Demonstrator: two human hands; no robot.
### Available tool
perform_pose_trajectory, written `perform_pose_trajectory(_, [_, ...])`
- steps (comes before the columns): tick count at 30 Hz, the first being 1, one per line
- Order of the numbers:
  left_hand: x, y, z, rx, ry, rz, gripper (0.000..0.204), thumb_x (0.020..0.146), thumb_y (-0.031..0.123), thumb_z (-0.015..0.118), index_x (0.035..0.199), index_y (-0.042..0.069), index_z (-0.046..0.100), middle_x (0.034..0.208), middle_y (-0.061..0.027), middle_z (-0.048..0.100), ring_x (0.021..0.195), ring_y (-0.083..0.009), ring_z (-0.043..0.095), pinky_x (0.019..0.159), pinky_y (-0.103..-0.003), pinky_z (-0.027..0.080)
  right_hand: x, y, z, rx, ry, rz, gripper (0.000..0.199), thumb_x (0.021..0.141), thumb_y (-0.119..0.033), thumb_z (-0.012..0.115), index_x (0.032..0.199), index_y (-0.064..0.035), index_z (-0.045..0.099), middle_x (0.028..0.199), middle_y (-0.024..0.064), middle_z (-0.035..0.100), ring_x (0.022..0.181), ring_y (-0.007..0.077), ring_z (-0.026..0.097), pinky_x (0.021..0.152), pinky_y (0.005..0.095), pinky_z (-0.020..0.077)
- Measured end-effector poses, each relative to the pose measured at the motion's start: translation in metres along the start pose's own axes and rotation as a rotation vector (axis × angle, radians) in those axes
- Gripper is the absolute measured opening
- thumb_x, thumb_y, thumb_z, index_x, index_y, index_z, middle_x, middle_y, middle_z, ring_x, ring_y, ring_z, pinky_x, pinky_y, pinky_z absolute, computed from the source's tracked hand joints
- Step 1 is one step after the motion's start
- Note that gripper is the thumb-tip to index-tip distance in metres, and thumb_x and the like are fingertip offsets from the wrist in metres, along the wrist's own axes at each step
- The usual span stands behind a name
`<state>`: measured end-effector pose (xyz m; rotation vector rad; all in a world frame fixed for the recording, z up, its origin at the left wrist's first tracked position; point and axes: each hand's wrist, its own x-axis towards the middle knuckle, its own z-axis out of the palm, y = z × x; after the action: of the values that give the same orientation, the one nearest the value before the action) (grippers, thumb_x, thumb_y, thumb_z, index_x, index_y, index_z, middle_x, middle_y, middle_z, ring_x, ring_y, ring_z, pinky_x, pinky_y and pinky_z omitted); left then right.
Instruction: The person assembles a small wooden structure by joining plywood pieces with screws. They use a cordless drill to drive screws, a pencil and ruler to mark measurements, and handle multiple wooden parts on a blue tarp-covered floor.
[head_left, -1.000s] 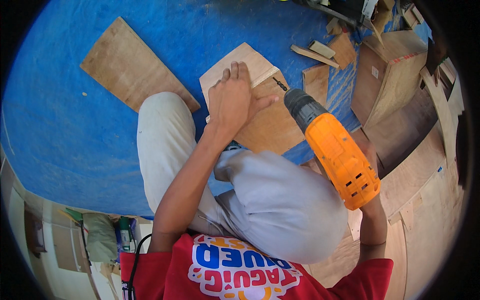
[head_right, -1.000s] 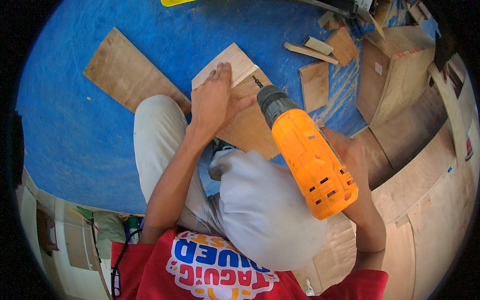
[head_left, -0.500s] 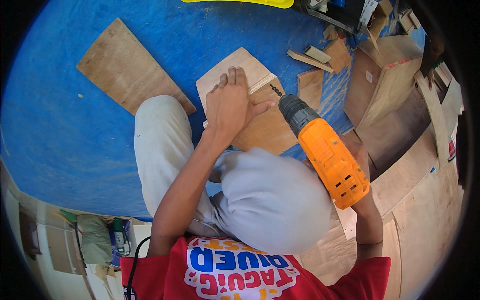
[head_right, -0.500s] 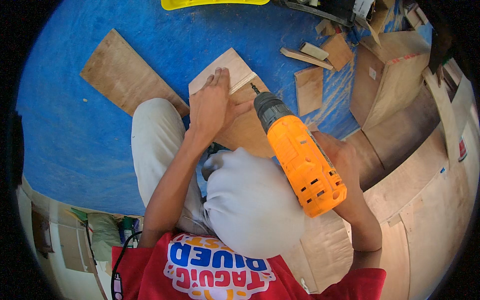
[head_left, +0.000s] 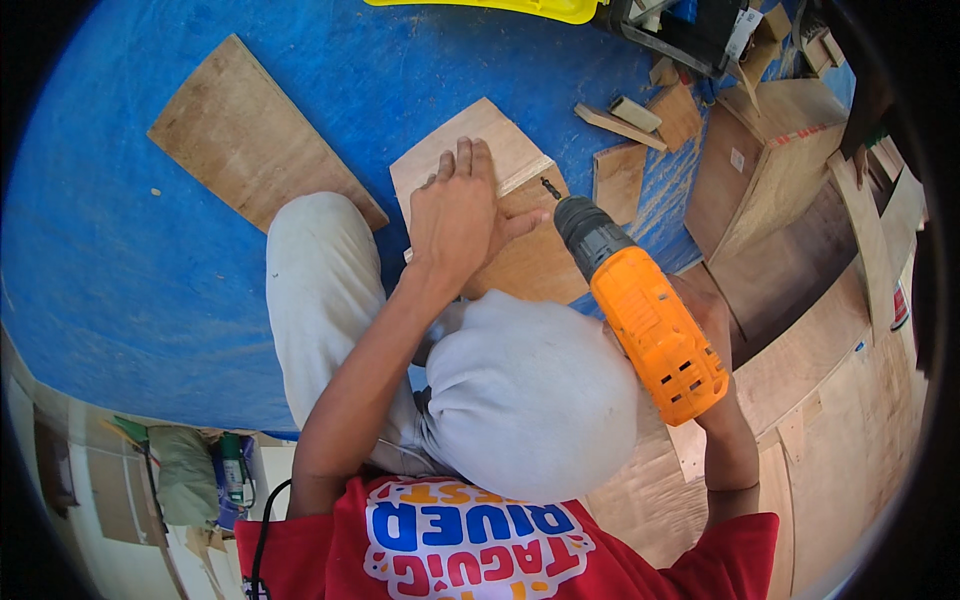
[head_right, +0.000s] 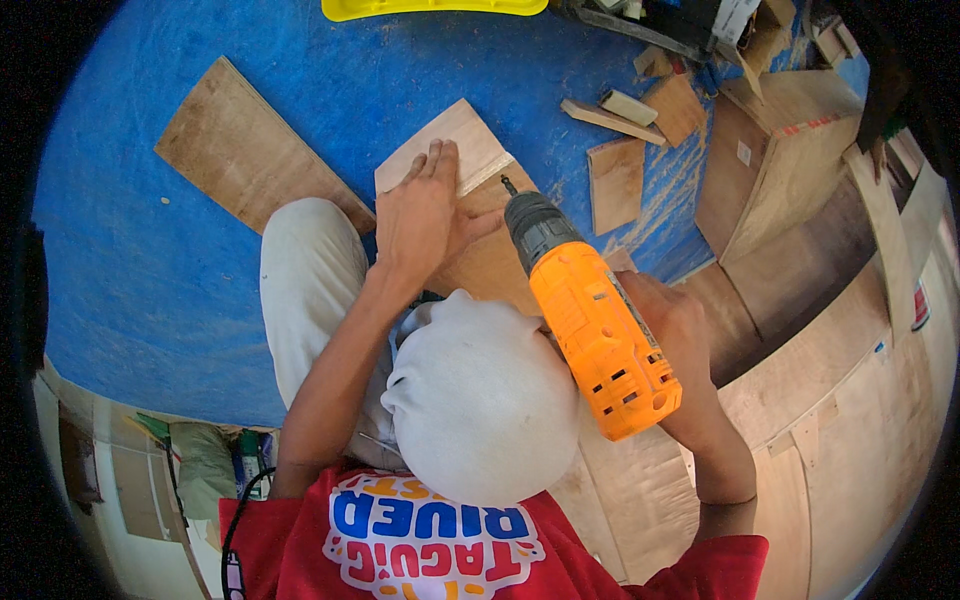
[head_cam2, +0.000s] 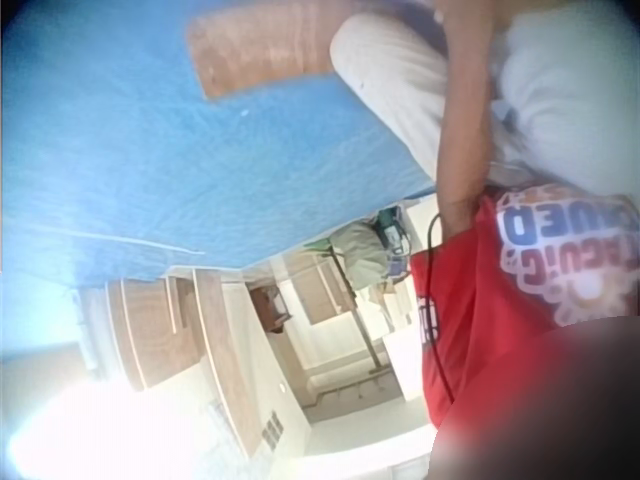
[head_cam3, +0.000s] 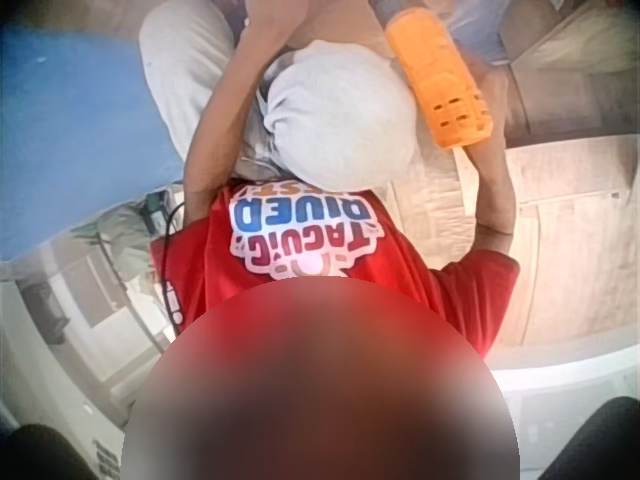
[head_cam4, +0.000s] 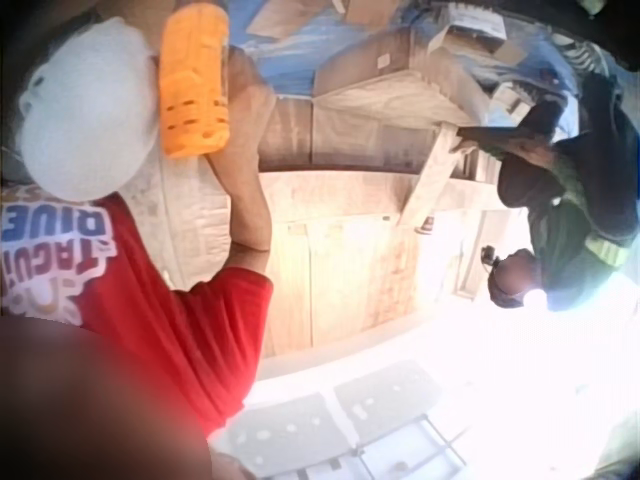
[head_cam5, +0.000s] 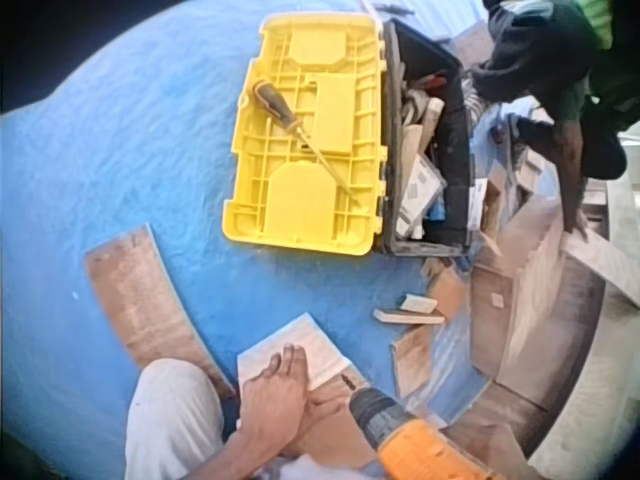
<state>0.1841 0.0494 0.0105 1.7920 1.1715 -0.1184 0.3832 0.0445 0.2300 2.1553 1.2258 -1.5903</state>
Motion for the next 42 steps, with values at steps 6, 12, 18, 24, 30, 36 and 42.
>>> perform_pose_trajectory(6, [-0.001,-0.001,-0.001,0.009,0.003,0.008,0.113,0.072,0.075,0.077,0.136,-0.016,0.054,0.139,-0.0325,0.061,0.126,-0.0421,0.065,0.09,-0.044,0.062,0.003,-0.007,0.0,0.068,-0.017,0.027,0.031,0.085,-0.012,0.085,0.107,0.002,0.07,0.091,0.0081,0.073,0.079,0.0131,0.068,0.072,0.0291,0.0542])
perform_pose_trajectory(12, [-0.001,-0.001,0.0,0.003,0.002,0.002,0.113,0.072,0.074,0.078,0.136,-0.016,0.054,0.138,-0.0321,0.062,0.126,-0.0419,0.065,0.091,-0.044,0.062,0.006,-0.004,-0.002,-0.073,-0.021,-0.001,0.035,0.083,-0.016,0.087,0.108,0.0024,0.07,0.09,0.0092,0.073,0.077,0.0148,0.068,0.07,0.0305,0.0534])
perform_pose_trajectory(18, [0.0,0.001,-0.003,-0.002,-0.009,-0.012,0.112,0.072,0.072,0.08,0.136,-0.015,0.054,0.139,-0.032,0.061,0.126,-0.0428,0.065,0.092,-0.045,0.061,0.011,-0.003,-0.002,-0.08,-0.004,-0.081,0.04,0.08,-0.025,0.087,0.106,-0.0019,0.067,0.082,0.0137,0.069,0.07,0.0297,0.071,0.06,0.0359,0.0521])
perform_pose_trajectory(24, [-0.001,0.002,-0.003,-0.01,-0.01,-0.025,0.11,0.072,0.07,0.081,0.136,-0.015,0.055,0.139,-0.032,0.062,0.126,-0.0431,0.065,0.092,-0.045,0.061,0.015,-0.006,-0.005,-0.127,-0.003,-0.1,0.039,0.079,-0.024,0.086,0.105,-0.0019,0.067,0.084,0.0155,0.071,0.074,0.0329,0.072,0.062,0.0381,0.0529])
perform_pose_trajectory(30, [-0.001,0.0,-0.005,-0.037,0.013,-0.006,0.107,0.072,0.067,0.083,0.135,-0.015,0.056,0.138,-0.0321,0.062,0.125,-0.0436,0.065,0.092,-0.045,0.061,0.017,-0.007,-0.01,-0.164,-0.003,-0.104,0.03,0.078,-0.018,0.082,0.096,0.0003,0.067,0.081,0.0166,0.066,0.075,0.037,0.067,0.063,0.0407,0.049])
perform_pose_trajectory(36, [0.0,0.001,-0.007,-0.025,-0.024,-0.027,0.106,0.071,0.064,0.085,0.136,-0.015,0.056,0.139,-0.0323,0.062,0.125,-0.0438,0.065,0.093,-0.045,0.061,0.024,-0.007,-0.012,-0.353,-0.02,-0.193,0.038,0.076,-0.023,0.086,0.103,-0.0016,0.069,0.084,0.014,0.071,0.074,0.0308,0.072,0.063,0.0396,0.0539])
perform_pose_trajectory(42, [0.001,0.001,-0.006,-0.039,-0.017,-0.055,0.104,0.065,0.056,0.091,0.137,-0.01,0.056,0.139,-0.0294,0.063,0.124,-0.0397,0.067,0.09,-0.045,0.062,0.024,-0.014,-0.019,-0.396,-0.04,-0.217,0.042,0.076,-0.022,0.087,0.107,-0.0022,0.068,0.084,0.0146,0.071,0.074,0.031,0.072,0.063,0.0386,0.0549])
